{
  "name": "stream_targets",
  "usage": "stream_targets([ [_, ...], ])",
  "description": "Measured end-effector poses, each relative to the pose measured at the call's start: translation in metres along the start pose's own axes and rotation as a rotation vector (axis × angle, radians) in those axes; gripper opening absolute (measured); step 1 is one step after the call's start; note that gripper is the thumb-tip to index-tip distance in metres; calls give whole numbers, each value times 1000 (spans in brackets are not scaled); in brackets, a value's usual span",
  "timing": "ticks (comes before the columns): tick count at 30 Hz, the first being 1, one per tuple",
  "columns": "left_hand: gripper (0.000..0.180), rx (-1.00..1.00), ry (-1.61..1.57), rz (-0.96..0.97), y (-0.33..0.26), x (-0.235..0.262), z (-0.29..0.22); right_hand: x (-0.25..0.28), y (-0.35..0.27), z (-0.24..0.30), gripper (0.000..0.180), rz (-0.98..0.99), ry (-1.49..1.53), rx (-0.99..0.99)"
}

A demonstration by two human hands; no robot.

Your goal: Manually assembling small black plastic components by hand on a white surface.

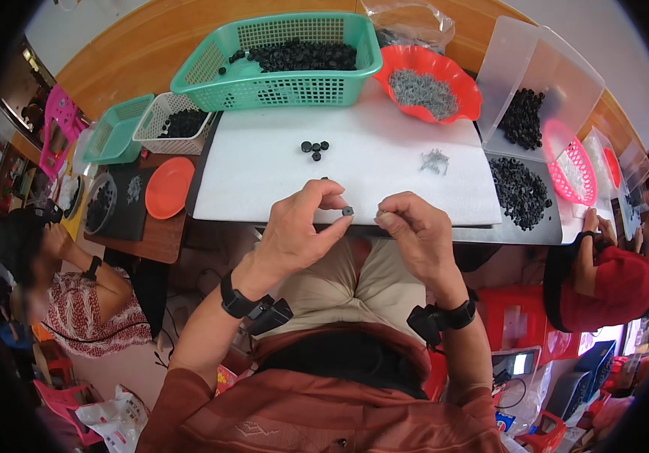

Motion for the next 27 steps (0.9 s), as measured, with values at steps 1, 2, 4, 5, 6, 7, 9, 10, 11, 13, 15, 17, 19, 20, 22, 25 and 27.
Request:
stream_targets([
  [1, 42, 2, 0, 0, -1, -1, -2, -4, 0, 0, 11, 10, 46, 8],
  [2, 43, -2, -13, 17, -1, -2, -5, -6, 2, 5, 11, -3, 20, 50],
  [4, 45, -5, -26, 33, -2, -4, -8, -10, 3, -1, 11, -16, 29, 99],
  [5, 46, -30, -33, 35, -3, -5, -9, -11, 4, -2, 12, -30, 38, 149],
  [6, 47, -55, -40, 37, -3, -6, -10, -11, 3, -2, 12, -29, 38, 149],
  [7, 47, -54, -41, 36, -3, -7, -11, -11, 3, -1, 12, -34, 21, 161],
  [9, 43, -68, -85, 29, -3, -8, -16, -12, 1, 0, 12, -38, 3, 174],
  [10, 43, -67, -85, 29, -3, -8, -16, -12, 1, 0, 12, -38, -6, 171],
  [11, 44, -73, -84, 36, -3, -9, -16, -12, 0, 1, 12, -37, -13, 170],
  [13, 45, -77, -81, 43, -4, -10, -16, -11, -2, 3, 12, -36, -50, 178],
  [15, 46, -51, -85, 59, -5, -10, -17, -11, -3, 6, 12, -33, -87, 188],
  [17, 46, -36, -88, 65, -5, -10, -18, -11, -5, 8, 12, -31, -123, 187],
  [19, 47, -22, -92, 72, -6, -10, -19, -12, -6, 8, 12, -36, -154, 207],
  [20, 46, -6, -106, 80, -7, -10, -19, -11, -6, 8, 13, -42, -185, 227],
  [22, 46, 12, -118, 86, -8, -9, -19, -11, -7, 9, 14, -27, -203, 257],
  [25, 45, 41, -153, 104, -10, -9, -20, -8, -8, 12, 15, 28, -248, 293],
  [27, 43, 119, -278, 170, -8, -8, -22, -5, -10, 14, 15, 63, -274, 301],
])
Point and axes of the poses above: each hand's wrist, its own y-axis towards the middle knuckle, its own x-axis out of the back of the hand, z = x × y, the point moved 1 cm from there along y, towards the middle knuckle, and after that the axes turned 6 degrees about z, right-handed, at the moved point
